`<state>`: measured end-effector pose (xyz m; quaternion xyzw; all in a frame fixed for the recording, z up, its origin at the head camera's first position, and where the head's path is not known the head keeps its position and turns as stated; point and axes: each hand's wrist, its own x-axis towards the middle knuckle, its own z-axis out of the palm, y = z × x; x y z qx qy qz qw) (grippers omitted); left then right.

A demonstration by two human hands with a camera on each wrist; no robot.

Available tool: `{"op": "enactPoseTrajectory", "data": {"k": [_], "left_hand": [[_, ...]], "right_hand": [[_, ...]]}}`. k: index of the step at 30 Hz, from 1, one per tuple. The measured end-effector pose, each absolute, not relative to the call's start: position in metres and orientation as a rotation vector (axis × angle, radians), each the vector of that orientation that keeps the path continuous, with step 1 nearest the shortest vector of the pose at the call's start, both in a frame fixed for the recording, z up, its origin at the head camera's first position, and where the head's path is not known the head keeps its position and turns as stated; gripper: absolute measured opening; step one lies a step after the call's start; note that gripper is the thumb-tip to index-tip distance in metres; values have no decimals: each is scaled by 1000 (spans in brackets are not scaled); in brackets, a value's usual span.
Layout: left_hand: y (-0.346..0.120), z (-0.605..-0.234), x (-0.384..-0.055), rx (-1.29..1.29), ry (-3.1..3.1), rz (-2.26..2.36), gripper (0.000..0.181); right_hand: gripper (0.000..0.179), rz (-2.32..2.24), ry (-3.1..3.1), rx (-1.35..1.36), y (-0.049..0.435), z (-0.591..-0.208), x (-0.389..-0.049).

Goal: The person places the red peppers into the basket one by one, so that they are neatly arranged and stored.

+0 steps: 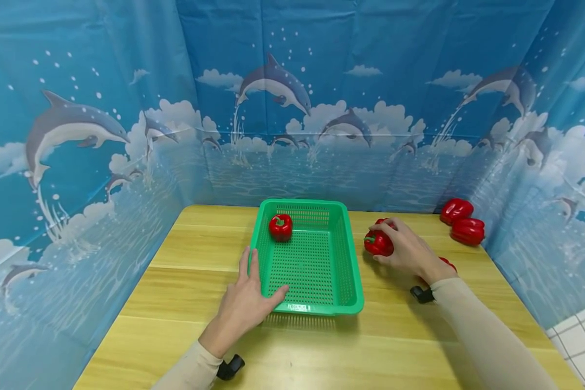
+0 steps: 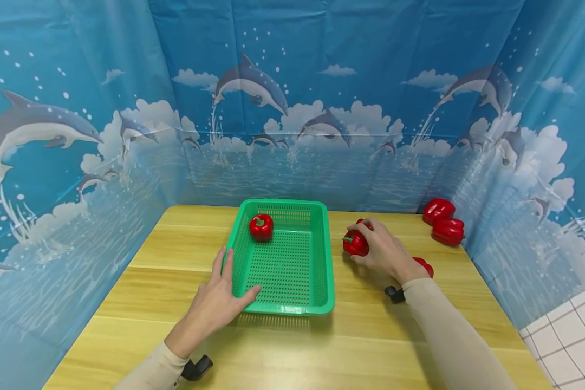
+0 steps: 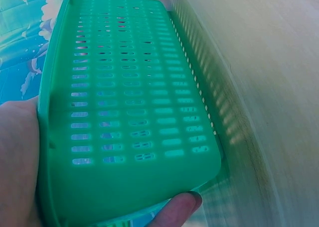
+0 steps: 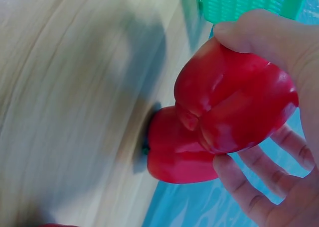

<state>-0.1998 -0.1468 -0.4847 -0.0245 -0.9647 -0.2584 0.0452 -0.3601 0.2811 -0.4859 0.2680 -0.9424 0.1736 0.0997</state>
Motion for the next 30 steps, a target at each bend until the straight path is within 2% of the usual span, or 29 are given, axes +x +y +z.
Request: {"op": "enactPoseTrajectory", "data": {"k": [30], "left_hand": [[-147,-484,-200,-85,-2943,-791,124]], "right_hand": [[90,607,-2680,803,242,-442,-369]]}}
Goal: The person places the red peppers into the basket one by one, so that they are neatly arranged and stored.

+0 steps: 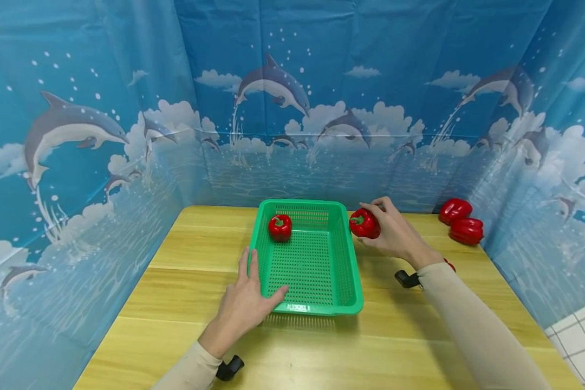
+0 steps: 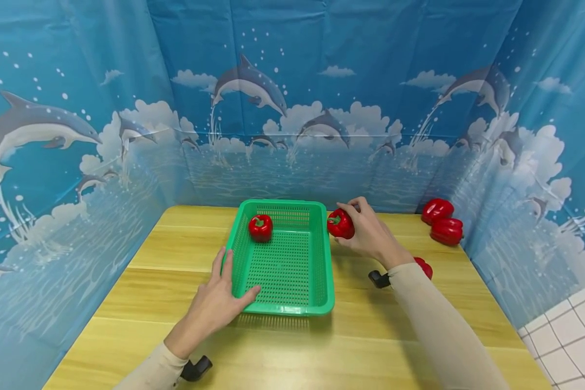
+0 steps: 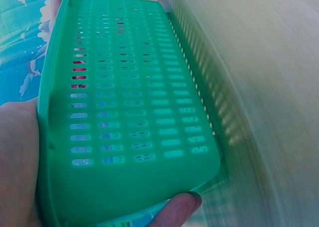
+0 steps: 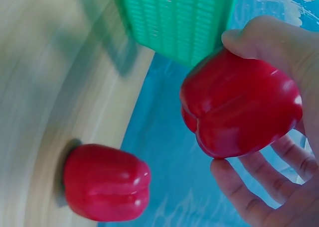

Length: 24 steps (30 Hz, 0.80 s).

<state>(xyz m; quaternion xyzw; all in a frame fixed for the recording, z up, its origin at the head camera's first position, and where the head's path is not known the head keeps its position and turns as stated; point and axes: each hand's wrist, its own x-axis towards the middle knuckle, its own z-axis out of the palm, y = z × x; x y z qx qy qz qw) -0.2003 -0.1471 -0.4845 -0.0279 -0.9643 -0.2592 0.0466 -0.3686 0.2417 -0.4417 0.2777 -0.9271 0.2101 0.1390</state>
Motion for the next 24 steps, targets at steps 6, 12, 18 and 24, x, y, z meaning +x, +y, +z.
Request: {"op": "enactPoseTrajectory", "data": {"k": [6,12,18,24], "left_hand": [[-147,-484,-201,-80,-2945,-790,124],[-146,-485,-199,-77,-2942,-783,123],[-147,-485,-197,-75,-2947,-787,124],[-146,-485,-199,-83,-2936,-780,122]], "right_hand": [[86,642,-2673,809,229,-433,-371],[86,659,-2643,822,217,-432,-374],[86,678,-2646,820,205,-426,-376],[84,731,-2683,824,191,-418,-378]]}}
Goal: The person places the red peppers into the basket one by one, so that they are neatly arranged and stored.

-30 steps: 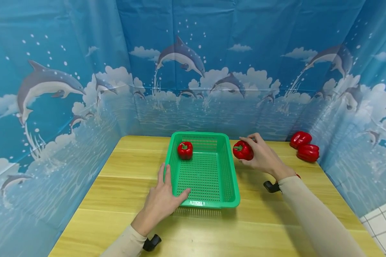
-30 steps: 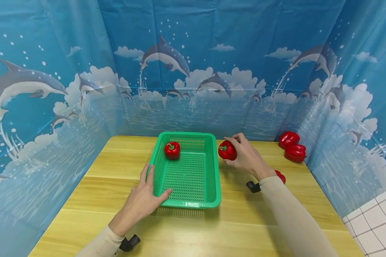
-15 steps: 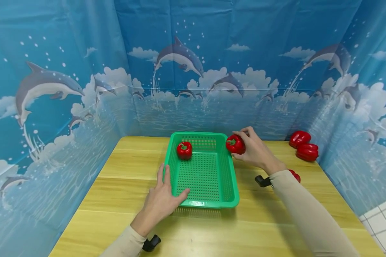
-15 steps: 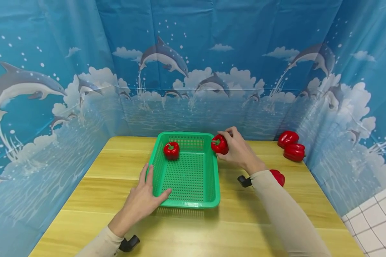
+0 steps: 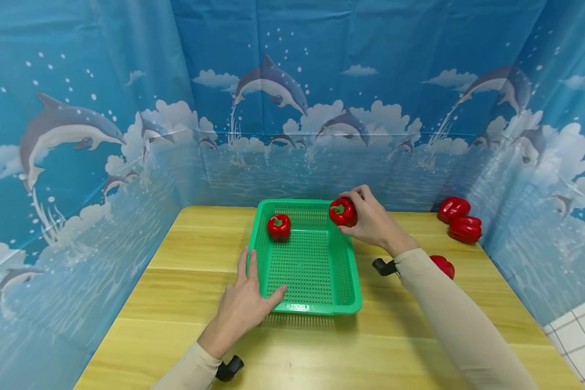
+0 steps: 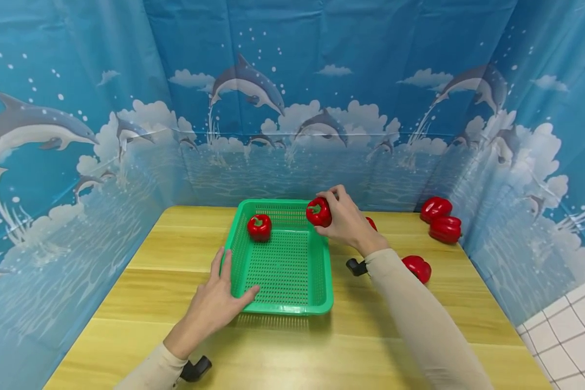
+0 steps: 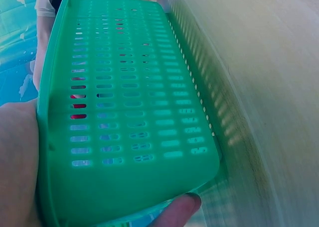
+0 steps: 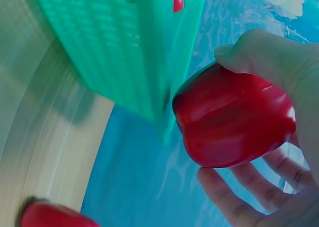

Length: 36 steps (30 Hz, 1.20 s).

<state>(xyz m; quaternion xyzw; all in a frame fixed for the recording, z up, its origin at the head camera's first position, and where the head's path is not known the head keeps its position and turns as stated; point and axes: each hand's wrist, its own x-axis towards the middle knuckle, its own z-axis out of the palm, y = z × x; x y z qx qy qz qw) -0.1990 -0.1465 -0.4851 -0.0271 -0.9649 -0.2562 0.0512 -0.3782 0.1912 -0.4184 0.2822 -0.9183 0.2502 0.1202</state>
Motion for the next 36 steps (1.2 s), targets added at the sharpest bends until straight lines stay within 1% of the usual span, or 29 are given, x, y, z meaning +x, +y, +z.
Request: {"op": "enactPoseTrajectory", "data": {"k": [6,16,24,36], "left_hand": [[-146,-485,-200,-80,-2936,-767,121],[-146,-481,-199,-64,-2945,-795,122],[-144,-483,-197,-47,-2961,-805,125],[-144,-484,-198,-63,-2953,-791,125]], "right_hand": [[83,770,-2714,839,173,-417,-385],[87,873,-2776,803,139,-419,-396],[76,877,-2902,759,112,-430,-398],[75,770,-3025,608,86,-446,-404]]}}
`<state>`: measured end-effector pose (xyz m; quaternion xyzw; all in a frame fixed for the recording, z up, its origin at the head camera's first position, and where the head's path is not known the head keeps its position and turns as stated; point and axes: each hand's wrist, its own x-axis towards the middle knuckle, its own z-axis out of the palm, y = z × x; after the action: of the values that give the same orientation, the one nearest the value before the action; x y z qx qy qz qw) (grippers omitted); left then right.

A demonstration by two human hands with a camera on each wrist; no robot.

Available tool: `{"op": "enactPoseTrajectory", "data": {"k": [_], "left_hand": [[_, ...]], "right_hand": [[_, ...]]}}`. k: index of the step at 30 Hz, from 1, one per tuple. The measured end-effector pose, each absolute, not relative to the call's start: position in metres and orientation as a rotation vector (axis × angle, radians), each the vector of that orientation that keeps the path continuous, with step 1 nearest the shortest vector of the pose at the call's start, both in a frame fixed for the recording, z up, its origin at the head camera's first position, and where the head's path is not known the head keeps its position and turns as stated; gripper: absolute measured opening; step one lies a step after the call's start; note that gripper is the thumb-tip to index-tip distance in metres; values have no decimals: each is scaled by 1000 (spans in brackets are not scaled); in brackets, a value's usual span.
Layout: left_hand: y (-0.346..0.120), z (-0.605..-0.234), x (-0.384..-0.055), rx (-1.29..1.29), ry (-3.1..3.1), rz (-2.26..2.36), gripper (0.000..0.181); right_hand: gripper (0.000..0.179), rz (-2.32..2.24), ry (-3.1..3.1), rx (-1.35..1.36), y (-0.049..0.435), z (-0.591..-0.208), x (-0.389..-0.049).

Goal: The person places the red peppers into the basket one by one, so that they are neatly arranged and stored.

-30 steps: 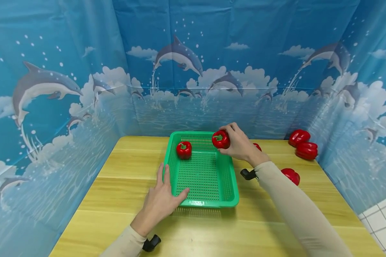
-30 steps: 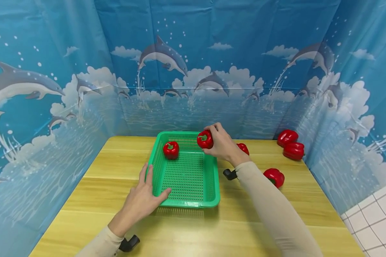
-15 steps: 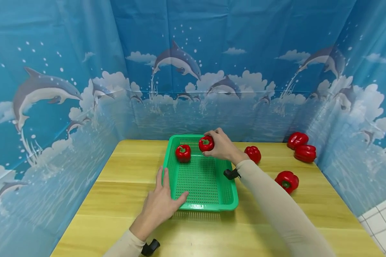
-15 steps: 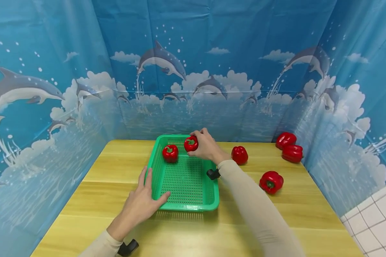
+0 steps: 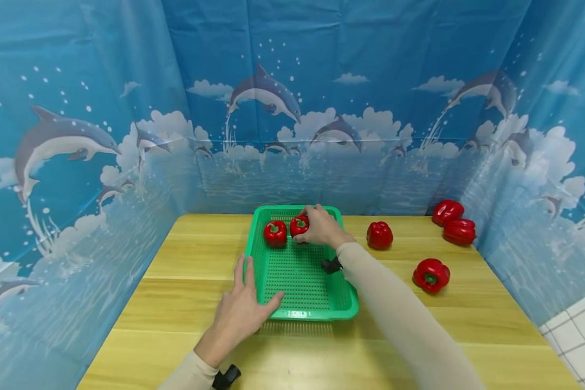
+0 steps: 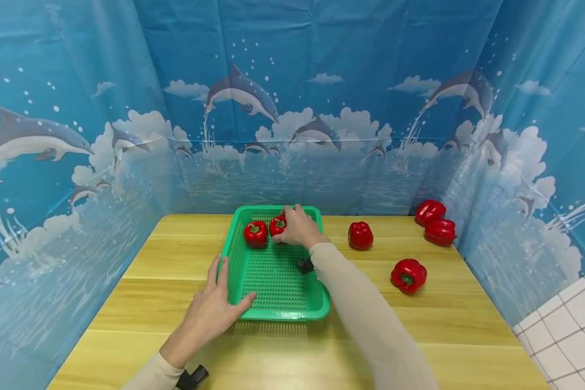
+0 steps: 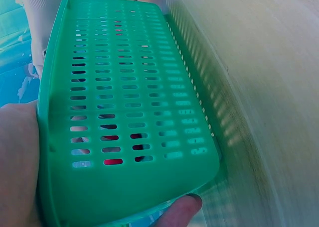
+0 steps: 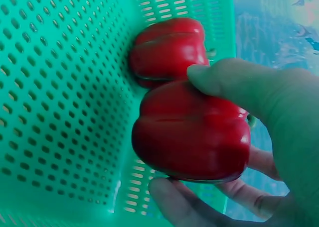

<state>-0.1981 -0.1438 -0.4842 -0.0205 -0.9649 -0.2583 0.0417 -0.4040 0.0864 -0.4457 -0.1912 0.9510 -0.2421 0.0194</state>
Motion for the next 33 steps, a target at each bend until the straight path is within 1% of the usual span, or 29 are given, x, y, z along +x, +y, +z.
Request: {"op": "enactPoseTrajectory", "data": {"k": [8,9,15,20,23,33], "left_hand": [[-144,-486,-200,-60,-2959,-798,123],[-144,-486,-199,-60,-2961,-796,123],[-144,-486,-199,-68,-2942,-797,123],[-145,-486,-199,-56,-2952,-795,125],[-145,-485,-199,-50,-2953,-802,125],[-145,-486,-199,-48,-2956,-810,123]], "right_hand": [[81,-784,2864,-479,77,-467,-418],[83,-778,2867,-490,78,-474,-421],[88,-734,2836,-515,78,-480,-429],[90,-716,2832,-517,80,-472,-425],[89,-728,2817,-494,81,-453,-411],[84,-727,2865,-586,99,-434,-403]]}}
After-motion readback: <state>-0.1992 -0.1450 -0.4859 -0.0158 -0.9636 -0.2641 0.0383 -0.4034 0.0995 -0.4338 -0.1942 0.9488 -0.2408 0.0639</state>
